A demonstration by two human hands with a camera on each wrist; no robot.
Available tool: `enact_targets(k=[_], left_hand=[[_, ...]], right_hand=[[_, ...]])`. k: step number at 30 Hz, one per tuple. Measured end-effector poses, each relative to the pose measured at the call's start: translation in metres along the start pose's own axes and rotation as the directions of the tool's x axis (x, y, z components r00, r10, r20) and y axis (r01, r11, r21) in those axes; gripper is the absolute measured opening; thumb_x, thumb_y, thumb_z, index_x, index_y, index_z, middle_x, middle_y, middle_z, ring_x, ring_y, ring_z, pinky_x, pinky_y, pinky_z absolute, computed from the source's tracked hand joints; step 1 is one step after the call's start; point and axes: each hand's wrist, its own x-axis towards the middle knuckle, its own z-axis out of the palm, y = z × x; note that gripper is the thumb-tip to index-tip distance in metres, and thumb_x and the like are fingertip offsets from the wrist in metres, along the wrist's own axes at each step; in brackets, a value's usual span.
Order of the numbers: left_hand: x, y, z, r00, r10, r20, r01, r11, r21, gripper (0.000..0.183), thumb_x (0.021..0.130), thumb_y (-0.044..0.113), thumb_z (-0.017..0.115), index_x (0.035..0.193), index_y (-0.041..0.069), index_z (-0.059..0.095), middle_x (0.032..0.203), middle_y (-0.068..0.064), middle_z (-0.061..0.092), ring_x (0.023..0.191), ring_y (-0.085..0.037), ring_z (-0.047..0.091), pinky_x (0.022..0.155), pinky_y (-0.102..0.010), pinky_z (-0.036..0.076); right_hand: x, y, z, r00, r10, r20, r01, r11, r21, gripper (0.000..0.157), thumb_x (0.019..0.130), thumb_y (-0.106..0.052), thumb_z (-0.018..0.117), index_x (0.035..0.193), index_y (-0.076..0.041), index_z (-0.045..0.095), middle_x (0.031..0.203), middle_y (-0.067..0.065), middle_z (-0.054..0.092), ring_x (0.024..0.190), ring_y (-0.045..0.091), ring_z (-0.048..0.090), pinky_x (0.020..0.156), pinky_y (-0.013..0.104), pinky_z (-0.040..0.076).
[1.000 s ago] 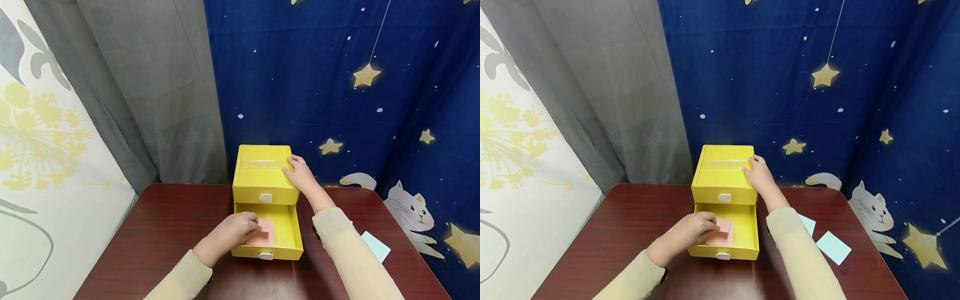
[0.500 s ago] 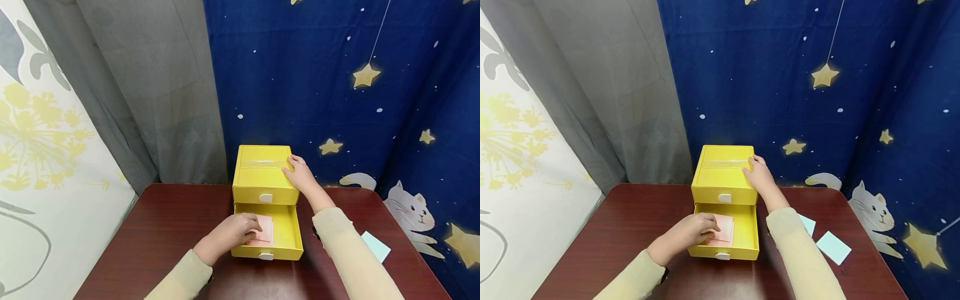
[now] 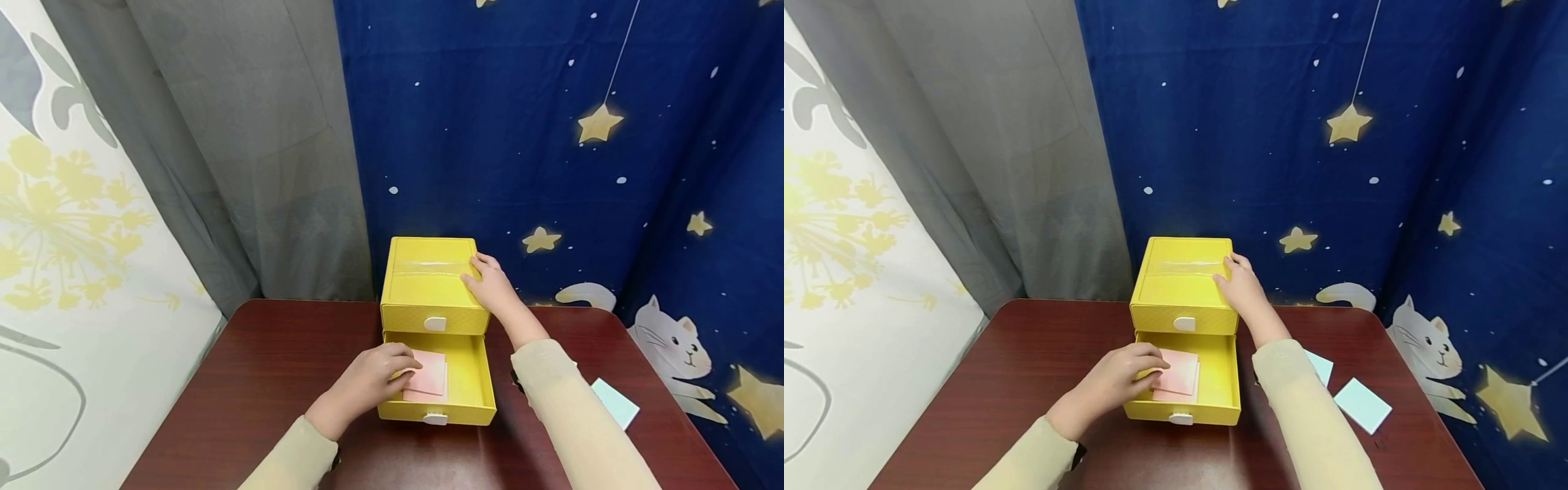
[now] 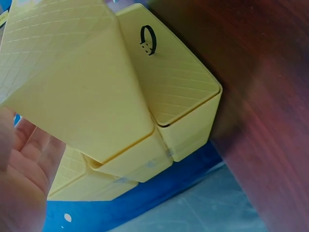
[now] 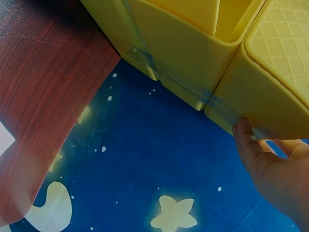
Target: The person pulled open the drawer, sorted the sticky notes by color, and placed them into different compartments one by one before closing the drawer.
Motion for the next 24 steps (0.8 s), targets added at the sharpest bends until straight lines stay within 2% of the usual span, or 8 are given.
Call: enact_targets(k=[8, 13, 19, 24], left_hand=[[-0.014, -0.003, -0.001, 0.989, -0.051, -0.137, 0.054, 0.998, 0.014, 0.013, 0.083, 0.025, 0.07, 0.095, 0.022, 0.073, 0.098, 0.011, 0.063, 0.091, -0.003, 0.058, 0.074, -0.018, 0.052], [-0.024, -0.003, -0.004, 0.983, -0.096, -0.154, 0.094, 0.995, -0.022, 0.02, 0.084, 0.033, 0.069, 0.1, 0.021, 0.072, 0.102, 0.01, 0.063, 0.097, -0.004, 0.057, 0.076, -0.019, 0.053], [-0.037, -0.006, -0.002, 0.978, -0.068, -0.197, 0.062, 0.997, -0.035, 0.032, 0.084, 0.034, 0.07, 0.111, 0.018, 0.069, 0.12, 0.001, 0.062, 0.113, -0.016, 0.055, 0.086, -0.03, 0.052], [-0.048, -0.006, 0.001, 0.978, -0.1, -0.184, 0.09, 0.994, -0.063, 0.054, 0.08, 0.041, 0.073, 0.126, 0.016, 0.061, 0.136, -0.001, 0.054, 0.123, -0.019, 0.05, 0.094, -0.037, 0.05]], right_hand=[[0.001, 0.001, 0.0, 1.0, 0.003, 0.001, -0.003, 1.0, -0.003, 0.06, 0.098, -0.029, 0.049, 0.148, -0.003, 0.028, 0.156, 0.014, 0.019, 0.142, 0.036, 0.021, 0.114, 0.053, 0.024], [0.001, 0.0, 0.0, 1.0, -0.002, -0.001, 0.002, 1.0, -0.005, 0.06, 0.098, -0.029, 0.049, 0.148, -0.003, 0.029, 0.156, 0.015, 0.019, 0.142, 0.036, 0.021, 0.113, 0.053, 0.024], [0.001, 0.0, 0.0, 1.0, -0.006, -0.002, 0.006, 1.0, -0.011, 0.059, 0.098, -0.028, 0.048, 0.148, -0.002, 0.029, 0.156, 0.016, 0.019, 0.142, 0.037, 0.021, 0.113, 0.053, 0.024], [0.001, 0.0, 0.0, 1.0, -0.003, -0.002, 0.003, 1.0, -0.01, 0.059, 0.098, -0.029, 0.048, 0.148, -0.002, 0.029, 0.156, 0.015, 0.019, 0.142, 0.036, 0.021, 0.113, 0.053, 0.024]])
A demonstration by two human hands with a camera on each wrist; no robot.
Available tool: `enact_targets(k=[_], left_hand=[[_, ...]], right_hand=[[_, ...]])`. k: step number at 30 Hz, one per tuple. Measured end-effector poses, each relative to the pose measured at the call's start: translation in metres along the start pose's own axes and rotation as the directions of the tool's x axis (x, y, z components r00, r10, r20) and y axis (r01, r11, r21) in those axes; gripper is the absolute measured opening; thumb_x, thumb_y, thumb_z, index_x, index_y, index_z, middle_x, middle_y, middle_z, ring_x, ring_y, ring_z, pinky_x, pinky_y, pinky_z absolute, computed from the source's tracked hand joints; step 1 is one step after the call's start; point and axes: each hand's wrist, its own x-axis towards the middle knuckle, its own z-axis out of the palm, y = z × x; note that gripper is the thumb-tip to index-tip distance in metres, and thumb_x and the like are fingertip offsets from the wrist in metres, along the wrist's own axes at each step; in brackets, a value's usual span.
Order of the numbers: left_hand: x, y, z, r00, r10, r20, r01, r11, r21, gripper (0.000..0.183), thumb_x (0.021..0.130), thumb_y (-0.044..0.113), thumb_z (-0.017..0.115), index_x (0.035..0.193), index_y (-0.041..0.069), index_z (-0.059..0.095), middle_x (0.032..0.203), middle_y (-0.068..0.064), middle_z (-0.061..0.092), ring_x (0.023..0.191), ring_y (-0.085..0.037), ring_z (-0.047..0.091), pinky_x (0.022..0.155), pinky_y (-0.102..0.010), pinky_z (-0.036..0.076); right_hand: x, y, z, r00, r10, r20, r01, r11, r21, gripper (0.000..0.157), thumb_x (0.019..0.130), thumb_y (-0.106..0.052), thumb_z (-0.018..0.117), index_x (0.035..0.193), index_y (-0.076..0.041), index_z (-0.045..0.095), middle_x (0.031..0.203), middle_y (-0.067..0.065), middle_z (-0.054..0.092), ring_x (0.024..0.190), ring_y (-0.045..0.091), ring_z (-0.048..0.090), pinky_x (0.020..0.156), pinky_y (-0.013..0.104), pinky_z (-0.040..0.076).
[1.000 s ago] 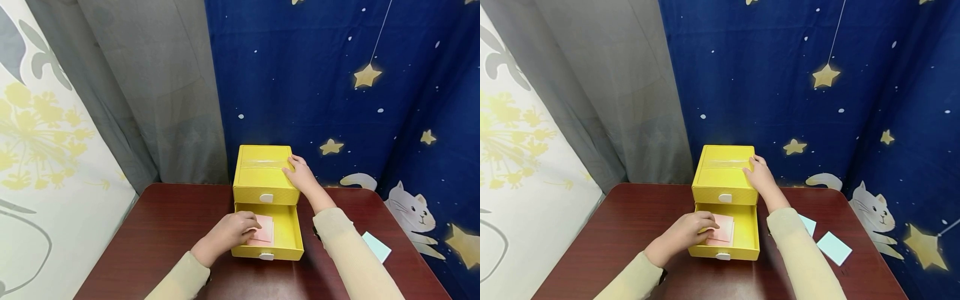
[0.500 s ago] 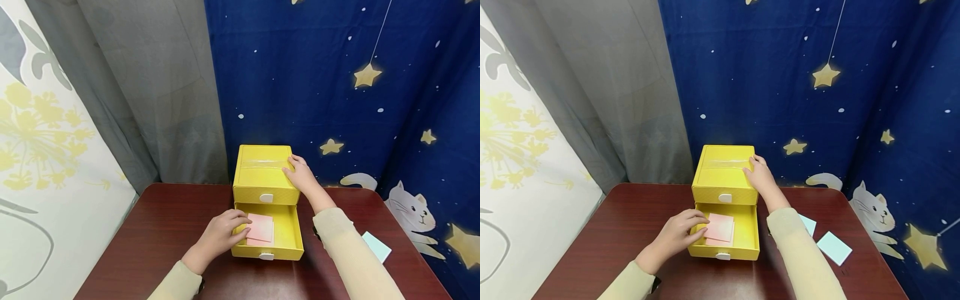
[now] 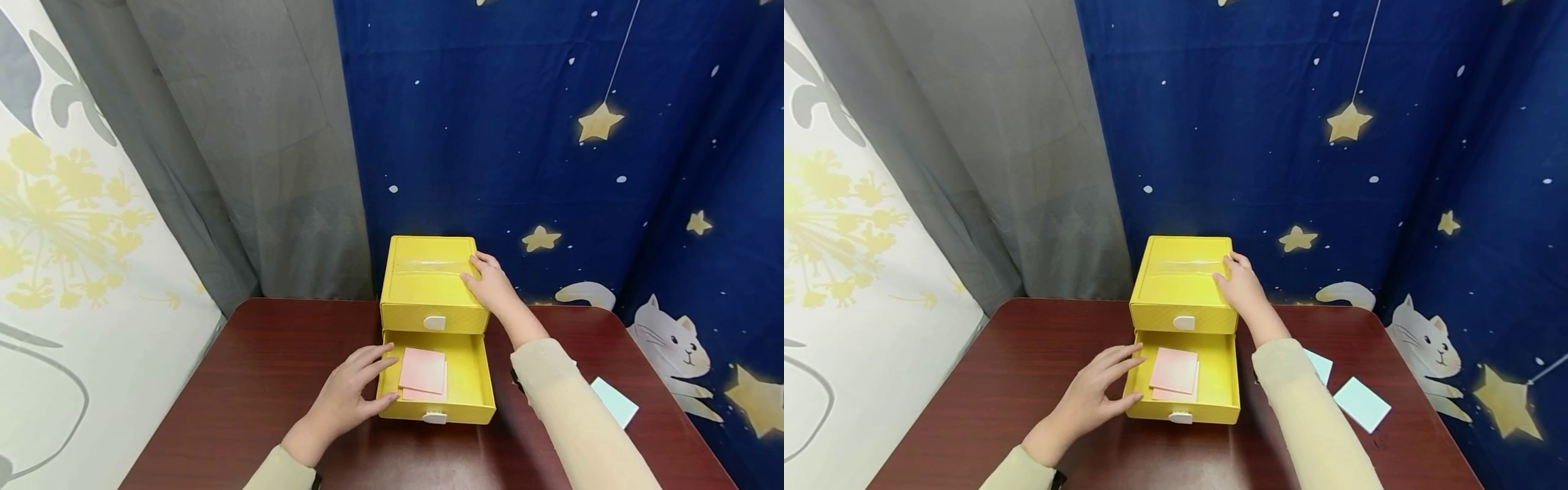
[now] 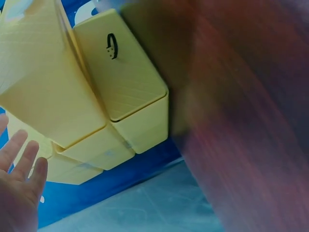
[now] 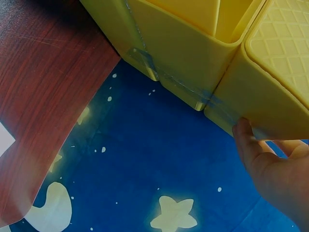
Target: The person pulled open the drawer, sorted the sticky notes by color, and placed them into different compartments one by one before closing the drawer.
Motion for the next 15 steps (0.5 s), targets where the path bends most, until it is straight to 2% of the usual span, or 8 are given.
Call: enact_targets(k=[6, 12, 15], left_hand=[[-0.013, 0.002, 0.001, 0.998, -0.049, 0.034, 0.049, 0.999, 0.021, 0.077, 0.08, 0.052, 0.068, 0.142, 0.013, 0.045, 0.149, -0.002, 0.04, 0.132, -0.02, 0.044, 0.098, -0.043, 0.047], [-0.023, 0.004, 0.003, 0.997, -0.07, 0.038, 0.068, 0.997, 0.042, 0.077, 0.081, 0.047, 0.07, 0.144, 0.013, 0.042, 0.148, -0.005, 0.041, 0.133, -0.018, 0.044, 0.099, -0.041, 0.047], [-0.028, 0.004, 0.005, 0.995, -0.095, 0.018, 0.094, 0.994, 0.054, 0.075, 0.081, 0.046, 0.071, 0.141, 0.008, 0.046, 0.145, -0.008, 0.046, 0.131, -0.019, 0.046, 0.098, -0.041, 0.047]], right_hand=[[0.0, 0.0, -0.001, 1.0, 0.001, 0.003, -0.001, 1.0, 0.006, 0.06, 0.098, -0.029, 0.048, 0.148, -0.003, 0.029, 0.156, 0.015, 0.019, 0.142, 0.036, 0.021, 0.113, 0.053, 0.024], [-0.001, -0.001, -0.001, 1.0, 0.002, 0.004, -0.002, 1.0, 0.001, 0.059, 0.099, -0.03, 0.047, 0.148, -0.003, 0.028, 0.156, 0.015, 0.019, 0.142, 0.036, 0.021, 0.113, 0.053, 0.024], [0.0, -0.001, 0.0, 1.0, 0.007, 0.002, -0.007, 1.0, 0.004, 0.06, 0.098, -0.03, 0.048, 0.148, -0.003, 0.029, 0.156, 0.014, 0.019, 0.142, 0.035, 0.021, 0.114, 0.052, 0.024]])
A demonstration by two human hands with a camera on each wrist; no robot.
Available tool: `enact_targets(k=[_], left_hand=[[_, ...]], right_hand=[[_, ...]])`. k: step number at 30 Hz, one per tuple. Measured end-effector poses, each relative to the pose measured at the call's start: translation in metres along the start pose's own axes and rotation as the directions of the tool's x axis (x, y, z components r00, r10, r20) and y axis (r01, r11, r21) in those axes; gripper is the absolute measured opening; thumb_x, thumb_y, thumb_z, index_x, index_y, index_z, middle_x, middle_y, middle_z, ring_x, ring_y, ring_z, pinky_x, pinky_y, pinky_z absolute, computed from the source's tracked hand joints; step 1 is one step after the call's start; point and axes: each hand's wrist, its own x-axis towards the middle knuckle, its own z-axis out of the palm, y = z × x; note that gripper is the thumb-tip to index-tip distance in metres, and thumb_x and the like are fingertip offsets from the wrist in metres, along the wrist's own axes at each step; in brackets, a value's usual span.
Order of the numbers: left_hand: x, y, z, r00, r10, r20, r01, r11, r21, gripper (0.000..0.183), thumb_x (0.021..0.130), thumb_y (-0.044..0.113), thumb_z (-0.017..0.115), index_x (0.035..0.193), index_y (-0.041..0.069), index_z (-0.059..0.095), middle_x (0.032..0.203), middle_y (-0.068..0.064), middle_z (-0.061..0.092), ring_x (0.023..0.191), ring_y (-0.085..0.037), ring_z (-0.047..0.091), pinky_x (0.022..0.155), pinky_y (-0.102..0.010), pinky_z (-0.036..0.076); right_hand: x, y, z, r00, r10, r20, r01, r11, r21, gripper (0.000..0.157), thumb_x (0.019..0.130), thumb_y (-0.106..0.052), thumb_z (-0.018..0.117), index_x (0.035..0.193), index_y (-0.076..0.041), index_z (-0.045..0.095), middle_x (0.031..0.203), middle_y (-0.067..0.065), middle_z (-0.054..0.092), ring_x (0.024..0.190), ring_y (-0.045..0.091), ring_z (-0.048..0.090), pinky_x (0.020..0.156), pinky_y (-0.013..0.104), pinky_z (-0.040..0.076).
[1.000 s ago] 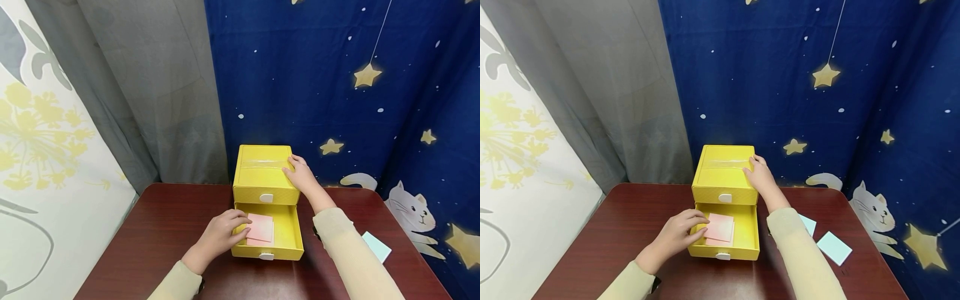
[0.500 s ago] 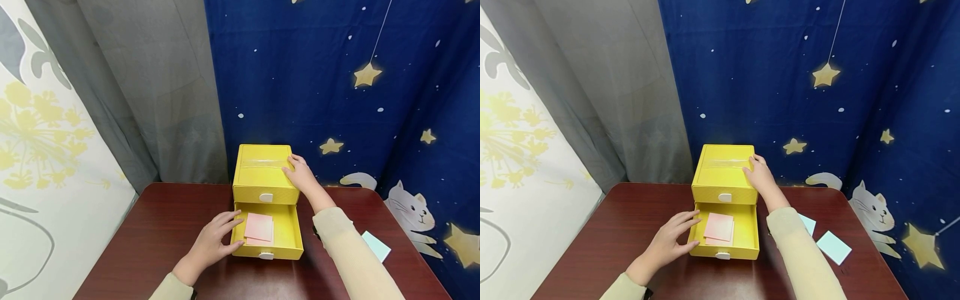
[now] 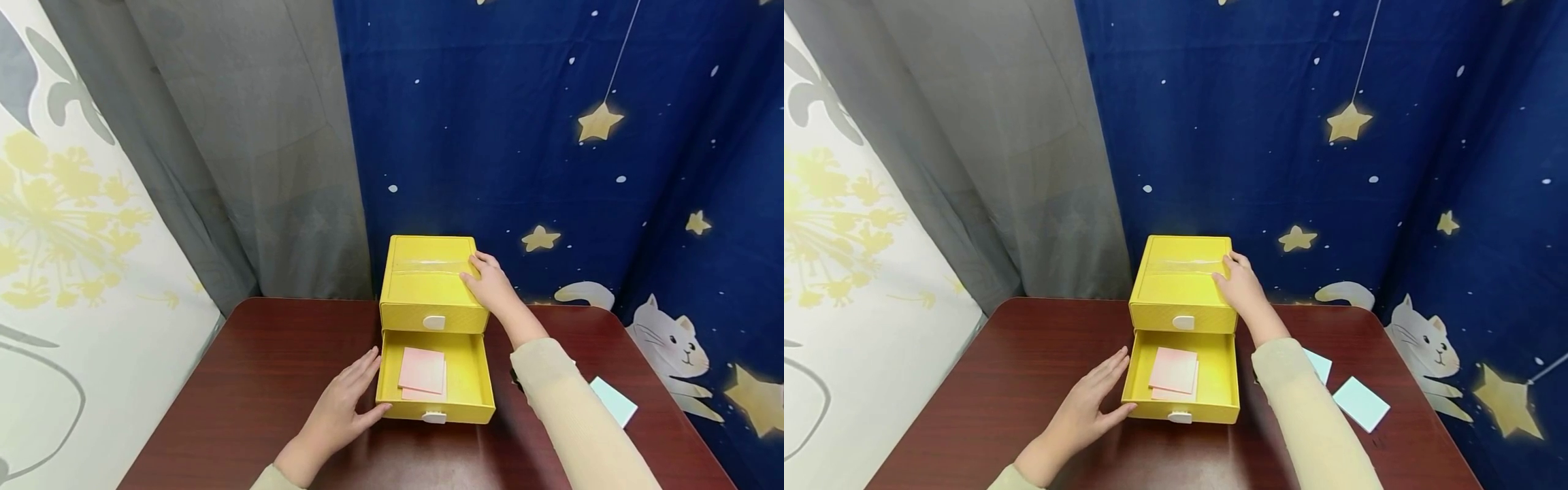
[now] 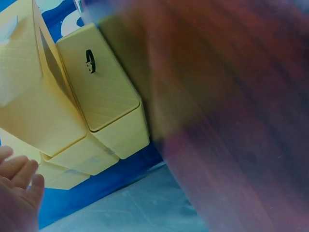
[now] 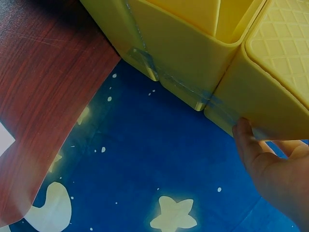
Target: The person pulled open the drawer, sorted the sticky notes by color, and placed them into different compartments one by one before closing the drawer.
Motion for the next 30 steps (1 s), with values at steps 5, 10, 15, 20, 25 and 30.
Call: enact_targets(k=[5, 10, 15, 20, 25, 30], left_hand=[[-0.006, 0.001, 0.003, 0.997, -0.074, -0.003, 0.074, 0.997, 0.005, 0.072, 0.081, 0.047, 0.07, 0.137, 0.006, 0.05, 0.142, -0.006, 0.049, 0.13, -0.018, 0.048, 0.097, -0.04, 0.048], [-0.009, 0.006, 0.005, 0.993, -0.116, -0.009, 0.116, 0.993, -0.013, 0.067, 0.081, 0.043, 0.071, 0.135, 0.008, 0.053, 0.14, -0.003, 0.052, 0.127, -0.016, 0.05, 0.097, -0.039, 0.048], [-0.01, 0.011, 0.007, 0.991, -0.13, -0.018, 0.129, 0.991, -0.042, 0.063, 0.082, 0.037, 0.07, 0.135, 0.008, 0.053, 0.137, -0.003, 0.054, 0.124, -0.017, 0.053, 0.095, -0.038, 0.049], [-0.009, 0.013, 0.007, 0.995, -0.086, -0.053, 0.085, 0.996, -0.026, 0.062, 0.081, 0.032, 0.073, 0.133, 0.005, 0.055, 0.134, -0.006, 0.057, 0.122, -0.018, 0.055, 0.094, -0.038, 0.05], [-0.008, 0.012, 0.007, 0.998, 0.016, -0.061, -0.009, 0.994, 0.111, 0.056, 0.086, 0.038, 0.065, 0.128, 0.001, 0.058, 0.132, -0.01, 0.058, 0.122, -0.02, 0.056, 0.093, -0.039, 0.05], [-0.007, 0.01, 0.006, 0.998, 0.042, -0.051, -0.032, 0.985, 0.172, 0.055, 0.094, 0.044, 0.051, 0.127, 0.001, 0.059, 0.133, -0.011, 0.057, 0.122, -0.022, 0.055, 0.094, -0.039, 0.049]], right_hand=[[-0.001, 0.0, -0.001, 1.0, 0.0, 0.002, 0.0, 1.0, 0.004, 0.06, 0.098, -0.03, 0.049, 0.148, -0.002, 0.028, 0.156, 0.016, 0.019, 0.142, 0.036, 0.021, 0.114, 0.052, 0.024], [-0.002, 0.001, 0.0, 1.0, 0.002, 0.001, -0.002, 1.0, 0.011, 0.06, 0.098, -0.029, 0.049, 0.148, -0.003, 0.028, 0.156, 0.015, 0.02, 0.142, 0.036, 0.021, 0.113, 0.053, 0.024], [-0.002, 0.0, 0.0, 1.0, -0.005, 0.002, 0.005, 1.0, 0.01, 0.06, 0.098, -0.029, 0.048, 0.148, -0.002, 0.028, 0.156, 0.016, 0.019, 0.142, 0.037, 0.022, 0.113, 0.053, 0.024], [-0.001, 0.0, 0.0, 1.0, -0.004, -0.002, 0.004, 1.0, 0.005, 0.059, 0.098, -0.028, 0.048, 0.148, -0.002, 0.028, 0.156, 0.016, 0.019, 0.142, 0.037, 0.021, 0.114, 0.053, 0.024], [0.0, 0.001, 0.0, 1.0, 0.001, -0.002, -0.001, 1.0, -0.003, 0.059, 0.099, -0.028, 0.048, 0.148, -0.002, 0.028, 0.156, 0.016, 0.018, 0.142, 0.037, 0.021, 0.114, 0.053, 0.023], [0.0, 0.001, 0.0, 1.0, -0.001, 0.002, 0.001, 1.0, -0.003, 0.059, 0.099, -0.028, 0.048, 0.148, -0.002, 0.027, 0.156, 0.016, 0.018, 0.142, 0.038, 0.021, 0.114, 0.053, 0.023]])
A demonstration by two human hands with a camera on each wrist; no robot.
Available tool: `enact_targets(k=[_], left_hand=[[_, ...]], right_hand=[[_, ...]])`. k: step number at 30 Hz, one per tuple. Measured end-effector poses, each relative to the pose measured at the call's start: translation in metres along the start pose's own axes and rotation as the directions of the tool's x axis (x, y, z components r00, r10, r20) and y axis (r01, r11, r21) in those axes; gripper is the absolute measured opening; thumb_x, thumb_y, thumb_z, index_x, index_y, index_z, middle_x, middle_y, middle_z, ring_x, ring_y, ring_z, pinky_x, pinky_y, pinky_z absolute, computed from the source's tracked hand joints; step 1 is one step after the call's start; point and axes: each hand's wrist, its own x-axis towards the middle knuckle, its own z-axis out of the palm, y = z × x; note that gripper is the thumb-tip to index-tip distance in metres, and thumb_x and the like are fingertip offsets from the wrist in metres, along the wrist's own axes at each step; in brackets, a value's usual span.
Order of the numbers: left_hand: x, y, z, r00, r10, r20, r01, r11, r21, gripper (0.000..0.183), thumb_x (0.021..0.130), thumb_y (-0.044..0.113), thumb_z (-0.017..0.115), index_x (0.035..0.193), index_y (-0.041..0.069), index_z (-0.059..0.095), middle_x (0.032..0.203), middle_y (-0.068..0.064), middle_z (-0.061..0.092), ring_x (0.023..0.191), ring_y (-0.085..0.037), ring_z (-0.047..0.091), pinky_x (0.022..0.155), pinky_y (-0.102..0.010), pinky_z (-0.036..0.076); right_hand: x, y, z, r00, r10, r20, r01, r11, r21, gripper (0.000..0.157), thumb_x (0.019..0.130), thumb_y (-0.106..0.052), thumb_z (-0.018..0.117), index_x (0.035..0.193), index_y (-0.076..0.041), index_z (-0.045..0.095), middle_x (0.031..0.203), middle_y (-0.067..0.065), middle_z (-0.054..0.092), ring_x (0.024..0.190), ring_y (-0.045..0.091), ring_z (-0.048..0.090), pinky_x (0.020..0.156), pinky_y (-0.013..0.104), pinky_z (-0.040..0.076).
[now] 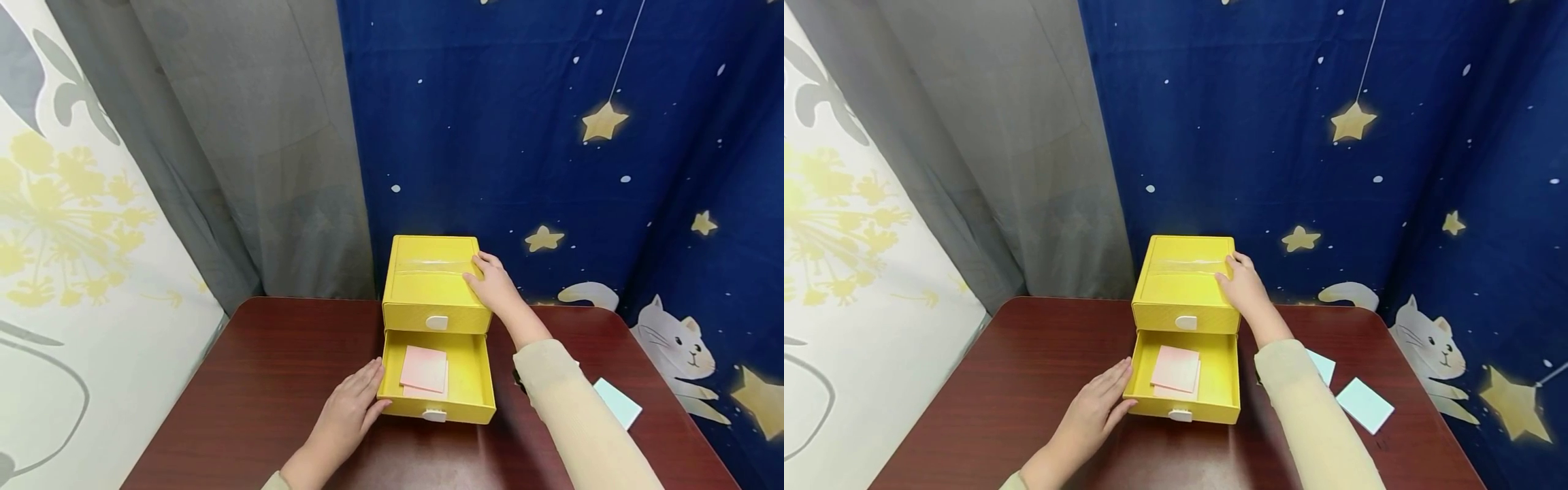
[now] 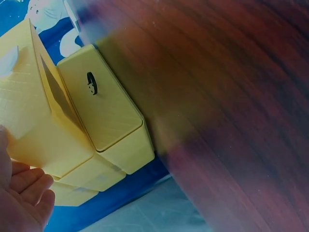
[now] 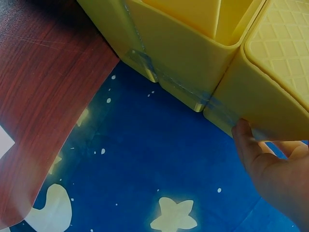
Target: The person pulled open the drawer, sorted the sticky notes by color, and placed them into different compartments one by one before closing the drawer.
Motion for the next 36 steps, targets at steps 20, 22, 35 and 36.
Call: enact_targets(k=[20, 22, 35, 36], left_hand=[[0.01, 0.003, 0.002, 0.916, 0.265, -0.303, -0.285, 0.958, -0.025, 0.027, 0.096, 0.022, 0.055, 0.107, 0.003, 0.071, 0.111, -0.008, 0.07, 0.099, -0.018, 0.067, 0.085, -0.035, 0.052], [0.011, 0.003, 0.002, 0.909, 0.266, -0.32, -0.291, 0.956, -0.032, 0.024, 0.094, 0.022, 0.058, 0.103, 0.004, 0.073, 0.106, -0.007, 0.071, 0.095, -0.017, 0.068, 0.085, -0.034, 0.052], [0.019, 0.011, 0.002, 0.918, 0.224, -0.328, -0.245, 0.969, -0.024, 0.016, 0.09, 0.022, 0.063, 0.09, 0.009, 0.073, 0.089, -0.001, 0.073, 0.089, -0.016, 0.07, 0.08, -0.033, 0.054], [0.02, 0.011, 0.002, 0.919, 0.219, -0.329, -0.24, 0.97, -0.024, 0.016, 0.09, 0.022, 0.064, 0.091, 0.009, 0.073, 0.089, -0.001, 0.073, 0.089, -0.016, 0.07, 0.08, -0.033, 0.054]], right_hand=[[0.001, 0.001, 0.001, 1.0, 0.0, -0.006, 0.0, 1.0, 0.0, 0.06, 0.098, -0.029, 0.048, 0.148, -0.003, 0.029, 0.156, 0.016, 0.019, 0.142, 0.037, 0.021, 0.113, 0.053, 0.024], [0.001, 0.002, 0.001, 1.0, 0.001, -0.007, -0.001, 1.0, 0.0, 0.059, 0.098, -0.029, 0.048, 0.148, -0.003, 0.029, 0.156, 0.016, 0.019, 0.142, 0.037, 0.021, 0.114, 0.053, 0.023], [0.001, 0.002, 0.002, 1.0, 0.0, -0.011, 0.0, 1.0, -0.007, 0.059, 0.098, -0.029, 0.048, 0.148, -0.002, 0.029, 0.156, 0.015, 0.019, 0.142, 0.037, 0.021, 0.114, 0.053, 0.024], [0.001, 0.002, 0.002, 1.0, 0.002, -0.012, -0.002, 1.0, -0.004, 0.059, 0.098, -0.029, 0.048, 0.148, -0.003, 0.029, 0.156, 0.015, 0.019, 0.142, 0.036, 0.021, 0.114, 0.052, 0.024]])
